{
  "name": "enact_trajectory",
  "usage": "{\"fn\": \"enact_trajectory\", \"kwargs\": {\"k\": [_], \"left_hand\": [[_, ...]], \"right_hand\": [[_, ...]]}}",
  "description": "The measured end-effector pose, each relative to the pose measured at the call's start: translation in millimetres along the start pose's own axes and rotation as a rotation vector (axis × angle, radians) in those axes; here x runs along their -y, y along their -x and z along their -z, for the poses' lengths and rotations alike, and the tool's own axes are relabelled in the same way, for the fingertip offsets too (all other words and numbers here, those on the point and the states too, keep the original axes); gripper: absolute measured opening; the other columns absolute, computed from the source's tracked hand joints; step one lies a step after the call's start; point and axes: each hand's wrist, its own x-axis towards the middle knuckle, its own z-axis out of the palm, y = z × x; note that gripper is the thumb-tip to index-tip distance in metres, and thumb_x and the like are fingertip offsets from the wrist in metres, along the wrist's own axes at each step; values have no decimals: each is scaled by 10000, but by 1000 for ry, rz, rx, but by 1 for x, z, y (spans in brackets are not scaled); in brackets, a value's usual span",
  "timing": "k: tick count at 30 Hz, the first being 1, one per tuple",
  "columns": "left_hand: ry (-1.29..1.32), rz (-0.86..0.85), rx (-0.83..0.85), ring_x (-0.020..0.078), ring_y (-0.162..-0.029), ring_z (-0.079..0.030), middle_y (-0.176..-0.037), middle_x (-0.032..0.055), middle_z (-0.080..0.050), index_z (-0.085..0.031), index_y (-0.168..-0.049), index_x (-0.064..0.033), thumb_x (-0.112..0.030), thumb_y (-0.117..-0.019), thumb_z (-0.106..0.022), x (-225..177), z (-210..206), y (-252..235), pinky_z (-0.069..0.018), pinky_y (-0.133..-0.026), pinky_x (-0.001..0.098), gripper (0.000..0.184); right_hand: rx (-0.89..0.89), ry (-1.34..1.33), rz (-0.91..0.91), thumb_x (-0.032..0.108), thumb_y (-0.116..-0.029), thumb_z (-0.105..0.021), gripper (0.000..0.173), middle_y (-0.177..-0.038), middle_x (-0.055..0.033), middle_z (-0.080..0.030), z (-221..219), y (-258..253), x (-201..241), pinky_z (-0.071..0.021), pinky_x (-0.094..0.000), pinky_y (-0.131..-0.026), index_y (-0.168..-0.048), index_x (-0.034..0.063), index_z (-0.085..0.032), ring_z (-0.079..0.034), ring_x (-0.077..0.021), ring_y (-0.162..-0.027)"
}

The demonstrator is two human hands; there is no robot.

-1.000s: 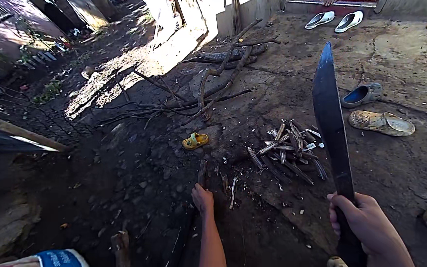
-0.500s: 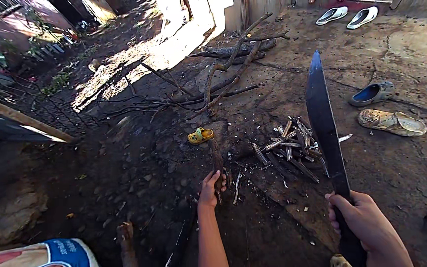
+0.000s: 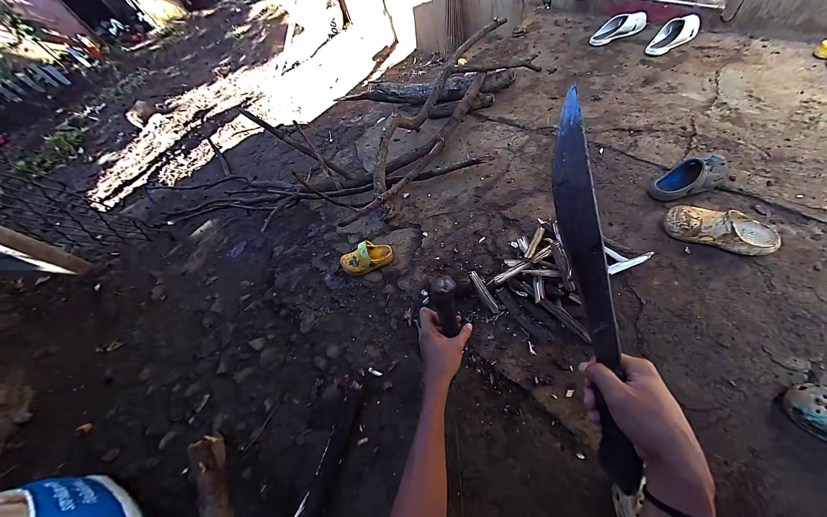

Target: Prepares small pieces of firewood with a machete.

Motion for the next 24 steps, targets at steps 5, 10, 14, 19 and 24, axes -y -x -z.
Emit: {"fn": "enact_trajectory", "kwargs": {"k": [5, 10, 14, 19, 24], "left_hand": [[116, -5, 159, 167, -861, -659, -968, 127, -625, -477, -1209, 34, 23, -816, -772, 11, -45, 13, -573, -810, 314, 492], [522, 193, 154, 152, -604, -628, -753, 68, -601, -449, -1168, 14, 39, -960, -637, -12, -29, 4, -583, -605, 296, 281], [864, 548, 125, 191, -601, -633, -750, 78, -593, -497, -1115, -75, -209, -1101, -459, -32, -6, 0, -602, -615, 343, 141], [1117, 712, 177, 218, -687, -667, -805, 114, -620, -528, -1049, -40, -241, -1089, -363, -40, -8, 11, -601, -676, 349, 264], [1221, 729, 163, 237, -715, -696, -823, 140, -651, -537, -1051, -21, -208, -1095, -383, -50, -23, 20, -617, -690, 355, 247]], "right_hand": [[119, 72, -43, 174, -1031, -549, 179, -561, -12, -575, -24, -5, -10, -529, -268, -434, -904, 71, -623, -575, -116, -430], [173, 183, -56, 196, -1004, -584, 159, -559, -9, -586, -21, -10, -21, -521, -264, -428, -897, 89, -634, -576, -110, -425], [140, 154, -73, 188, -1012, -566, 168, -553, -15, -577, -14, -12, -20, -519, -268, -414, -904, 76, -630, -572, -117, -415], [71, 51, -101, 152, -1051, -536, 211, -564, -36, -586, -12, -10, -15, -533, -268, -416, -885, 44, -609, -572, -121, -413], [55, 21, -92, 143, -1051, -527, 206, -559, -39, -586, -8, -10, -16, -528, -269, -405, -889, 40, -600, -573, -127, -410]]}}
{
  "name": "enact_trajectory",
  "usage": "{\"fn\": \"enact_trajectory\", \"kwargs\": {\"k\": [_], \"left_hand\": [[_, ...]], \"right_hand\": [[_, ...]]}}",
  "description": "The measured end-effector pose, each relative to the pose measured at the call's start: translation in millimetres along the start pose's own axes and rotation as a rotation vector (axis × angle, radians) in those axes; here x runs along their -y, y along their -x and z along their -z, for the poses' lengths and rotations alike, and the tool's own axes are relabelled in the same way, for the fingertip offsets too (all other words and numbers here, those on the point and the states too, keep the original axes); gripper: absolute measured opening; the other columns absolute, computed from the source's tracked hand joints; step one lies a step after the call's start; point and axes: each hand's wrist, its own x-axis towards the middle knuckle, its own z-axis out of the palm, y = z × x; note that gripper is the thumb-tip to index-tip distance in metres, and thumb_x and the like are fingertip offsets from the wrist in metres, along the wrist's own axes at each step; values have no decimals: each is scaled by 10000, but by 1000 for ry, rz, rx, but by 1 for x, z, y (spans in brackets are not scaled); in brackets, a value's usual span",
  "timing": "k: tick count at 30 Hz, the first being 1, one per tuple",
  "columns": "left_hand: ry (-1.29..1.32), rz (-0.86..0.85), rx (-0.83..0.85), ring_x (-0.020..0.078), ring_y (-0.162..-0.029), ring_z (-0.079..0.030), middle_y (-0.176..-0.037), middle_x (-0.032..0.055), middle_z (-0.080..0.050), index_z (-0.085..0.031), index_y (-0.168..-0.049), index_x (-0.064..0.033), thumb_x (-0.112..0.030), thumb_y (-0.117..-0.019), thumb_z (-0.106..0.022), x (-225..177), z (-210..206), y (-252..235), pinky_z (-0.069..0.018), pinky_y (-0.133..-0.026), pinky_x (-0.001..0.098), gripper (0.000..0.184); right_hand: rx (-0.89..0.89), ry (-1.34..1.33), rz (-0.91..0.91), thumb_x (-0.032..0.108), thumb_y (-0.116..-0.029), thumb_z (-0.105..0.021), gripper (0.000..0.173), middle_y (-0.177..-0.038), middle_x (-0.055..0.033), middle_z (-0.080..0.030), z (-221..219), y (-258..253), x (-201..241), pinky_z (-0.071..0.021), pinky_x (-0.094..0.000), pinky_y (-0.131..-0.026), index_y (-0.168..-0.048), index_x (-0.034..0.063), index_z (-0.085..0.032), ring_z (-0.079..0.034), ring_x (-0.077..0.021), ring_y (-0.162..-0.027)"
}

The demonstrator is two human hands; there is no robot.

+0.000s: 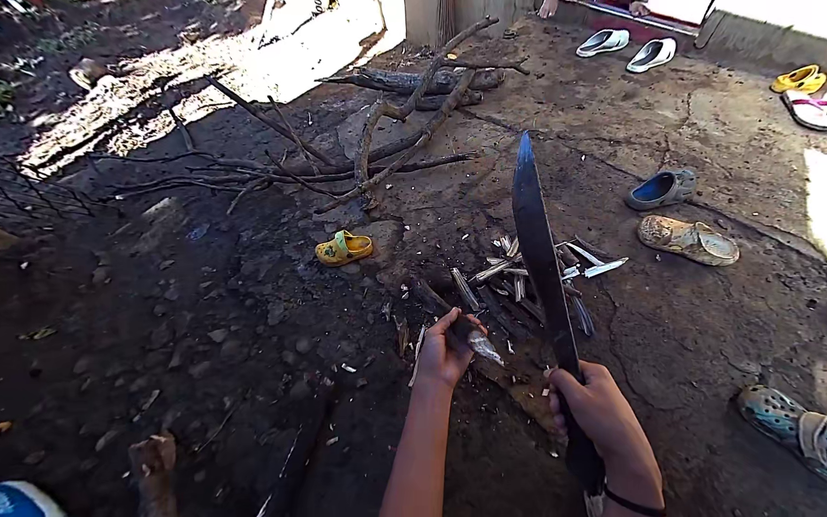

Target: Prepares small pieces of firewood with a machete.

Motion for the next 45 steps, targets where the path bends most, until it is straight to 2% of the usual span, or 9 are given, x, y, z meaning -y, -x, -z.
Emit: {"fn": "enact_trajectory", "kwargs": {"k": [4, 9, 15, 22, 35, 38, 40, 43, 45], "left_hand": [[89, -24, -52, 247, -845, -708, -910, 127, -686, -568, -1013, -55, -222, -1081, -453, 2, -6, -1, -604, -803, 396, 214], [1, -207, -302, 268, -1105, -625, -1252, 127, -598, -489, -1392, -116, -176, -1032, -601, -13, 6, -9, -552, -925, 453, 382], [13, -412, -445, 154, -800, -617, -982, 55, -586, -557, -1205, -125, -301, -1006, -649, -73, 24, -27, -562, -712, 294, 281], [-16, -378, -506, 256, -1208, -577, -1435, 175, -480, -417, -1470, -45, -200, -1007, -663, -75, 42, -86, -532, -961, 346, 547], [-8, -354, -501, 253, -1232, -584, -1458, 186, -484, -416, -1464, -10, -132, -983, -695, -81, 45, -95, -538, -979, 328, 568], [-306, -210, -497, 206, -886, -646, -1161, 176, -572, -470, -1364, 11, -220, -1024, -638, -91, 42, -73, -578, -755, 300, 444], [-839, -428, -513, 156, -644, -670, -881, 130, -651, -594, -1094, 59, -158, -1003, -676, -88, 42, -51, -600, -603, 277, 249], [-1923, -835, -571, 363, -1134, -636, -1255, 244, -631, -653, -1276, 8, -231, -877, -787, -99, 54, -37, -512, -946, 524, 484], [-2332, -514, -549, 483, -1360, -468, -1466, 299, -481, -503, -1488, -55, -276, -877, -773, -116, 59, -49, -377, -1091, 640, 704]], "right_hand": [[17, -4, 8, 151, -1041, -528, 207, -553, -38, -580, 0, 1, -2, -525, -270, -404, -878, 49, -605, -568, -128, -407], [27, 17, -5, 156, -1045, -537, 204, -555, -32, -579, -3, 0, 0, -527, -268, -416, -887, 50, -611, -572, -124, -416], [46, -5, -24, 159, -1039, -542, 198, -552, -37, -577, -6, -5, -2, -526, -273, -412, -884, 53, -604, -571, -132, -412], [80, 53, -69, 184, -1053, -541, 200, -554, -31, -575, -37, -37, -5, -523, -278, -416, -920, 52, -611, -575, -128, -419], [168, 640, -181, 401, -1049, -491, 356, -773, -55, -628, -153, -157, -5, -542, -341, -556, -1034, 70, -622, -623, -145, -573], [157, 710, -179, 407, -1049, -495, 367, -857, -80, -654, -155, -160, -8, -557, -386, -638, -1061, 69, -638, -661, -179, -673], [150, 727, -178, 410, -1048, -494, 370, -879, -89, -657, -158, -159, -6, -559, -403, -657, -1055, 71, -640, -671, -193, -705], [148, 731, -172, 413, -1049, -488, 364, -860, -79, -652, -157, -159, -5, -553, -402, -654, -1029, 82, -640, -664, -188, -695], [154, 726, -179, 416, -1045, -487, 364, -860, -77, -658, -157, -160, -8, -560, -398, -655, -1028, 86, -642, -671, -185, -696]]}}
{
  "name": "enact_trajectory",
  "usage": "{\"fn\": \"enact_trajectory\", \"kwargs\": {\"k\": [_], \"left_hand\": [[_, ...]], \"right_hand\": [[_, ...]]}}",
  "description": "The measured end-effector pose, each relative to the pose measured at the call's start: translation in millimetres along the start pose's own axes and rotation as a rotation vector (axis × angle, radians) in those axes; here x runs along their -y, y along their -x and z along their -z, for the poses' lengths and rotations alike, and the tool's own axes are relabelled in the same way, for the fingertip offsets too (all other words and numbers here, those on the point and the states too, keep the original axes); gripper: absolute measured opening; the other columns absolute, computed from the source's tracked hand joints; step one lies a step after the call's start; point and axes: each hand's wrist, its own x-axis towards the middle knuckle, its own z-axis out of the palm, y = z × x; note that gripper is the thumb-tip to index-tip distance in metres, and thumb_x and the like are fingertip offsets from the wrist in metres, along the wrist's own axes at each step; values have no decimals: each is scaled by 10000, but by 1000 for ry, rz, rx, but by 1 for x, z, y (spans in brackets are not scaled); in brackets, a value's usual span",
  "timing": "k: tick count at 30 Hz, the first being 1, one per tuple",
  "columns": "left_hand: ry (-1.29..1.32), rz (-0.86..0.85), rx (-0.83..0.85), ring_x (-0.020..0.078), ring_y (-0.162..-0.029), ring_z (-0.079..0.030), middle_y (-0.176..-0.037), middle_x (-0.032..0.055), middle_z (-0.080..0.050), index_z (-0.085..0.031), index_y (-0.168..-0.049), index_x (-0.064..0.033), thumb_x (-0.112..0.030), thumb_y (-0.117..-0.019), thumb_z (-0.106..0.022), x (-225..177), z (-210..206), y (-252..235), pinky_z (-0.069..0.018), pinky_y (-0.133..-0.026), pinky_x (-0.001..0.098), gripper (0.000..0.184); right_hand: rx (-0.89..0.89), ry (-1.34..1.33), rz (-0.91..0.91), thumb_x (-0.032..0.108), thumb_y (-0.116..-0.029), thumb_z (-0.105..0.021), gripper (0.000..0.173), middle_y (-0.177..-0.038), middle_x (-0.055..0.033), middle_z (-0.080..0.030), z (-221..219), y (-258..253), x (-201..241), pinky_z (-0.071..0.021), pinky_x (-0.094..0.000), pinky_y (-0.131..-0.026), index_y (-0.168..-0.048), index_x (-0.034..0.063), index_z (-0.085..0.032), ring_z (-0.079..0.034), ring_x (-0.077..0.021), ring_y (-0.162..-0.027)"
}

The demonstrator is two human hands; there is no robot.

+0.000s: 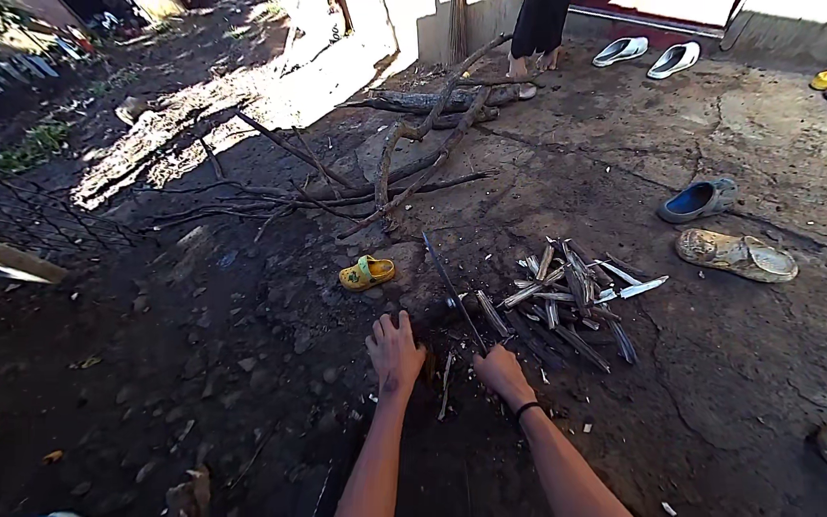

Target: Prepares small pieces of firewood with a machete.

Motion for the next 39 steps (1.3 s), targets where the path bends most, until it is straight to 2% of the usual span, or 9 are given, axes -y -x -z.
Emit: {"fn": "enact_trajectory", "kwargs": {"k": [4, 9, 22, 26, 29, 32, 35, 37, 39], "left_hand": [[-231, 8, 356, 410, -1166, -663, -1251, 211, -678, -568, -1351, -60, -236, -985, -616, 7, 1, -24, -533, -919, 597, 409], [-359, -13, 340, 403, -1115, -684, -1184, 206, -692, -568, -1283, -31, -120, -992, -576, -5, 20, -24, -568, -845, 554, 305], [-374, -106, 282, 393, -1034, -704, -1055, 201, -699, -579, -1211, -27, -50, -1047, -466, 0, 26, -48, -571, -785, 526, 201], [-379, -116, 312, 390, -1044, -701, -1074, 216, -687, -560, -1234, -6, -9, -1050, -428, -5, 30, -46, -571, -790, 516, 227], [-325, -128, 340, 411, -1052, -690, -1087, 226, -681, -562, -1252, 3, 13, -1032, -435, -3, 33, -49, -571, -796, 537, 254], [-317, -136, 353, 408, -1049, -696, -1083, 216, -691, -568, -1251, -2, -4, -1041, -449, -1, 31, -50, -576, -800, 531, 242], [-322, -143, 355, 391, -1039, -702, -1073, 210, -694, -577, -1237, -7, -4, -1036, -451, -1, 34, -53, -578, -792, 519, 237], [-312, -150, 355, 391, -1027, -702, -1057, 208, -693, -576, -1230, -8, 0, -1034, -460, 1, 33, -54, -576, -785, 517, 228], [-292, -138, 351, 391, -1018, -702, -1042, 203, -693, -581, -1223, -14, 5, -1027, -475, 2, 30, -54, -576, -773, 519, 224]], "right_hand": [[7, -1, 4, 409, -1046, -485, 367, -863, -75, -659, 1, 2, 3, -559, -394, -660, -1015, 80, -645, -673, -182, -706], [-31, -31, 31, 412, -1046, -493, 376, -891, -96, -671, 5, 12, -2, -567, -417, -686, -1035, 74, -658, -689, -201, -746], [17, -68, 29, 386, -1044, -498, 342, -689, -34, -606, 9, -8, 9, -522, -313, -500, -974, 79, -630, -593, -123, -501], [-2, -126, 76, 372, -1049, -514, 325, -678, -34, -606, 25, 6, 8, -531, -309, -488, -1054, 71, -637, -595, -123, -489], [-191, -219, 380, 277, -1034, -533, 270, -664, -37, -613, 77, 66, 37, -556, -351, -539, -987, 52, -674, -608, -143, -519], [-446, -390, 985, 200, -1007, -535, 220, -598, 42, -595, 161, 145, 85, -521, -292, -455, -821, 130, -627, -570, -84, -466], [-349, -644, 1546, 42, -1013, -358, 320, -601, 56, -588, 238, 190, 138, -563, -212, -531, -781, 156, -547, -600, -60, -516], [-417, -840, 1694, 24, -1009, -282, 319, -615, 3, -555, 219, 182, 144, -581, -259, -572, -790, 110, -497, -611, -118, -542], [-609, -885, 1557, 130, -1065, -366, 171, -645, 2, -531, 139, 126, 113, -537, -287, -487, -935, 120, -476, -562, -125, -504]]}}
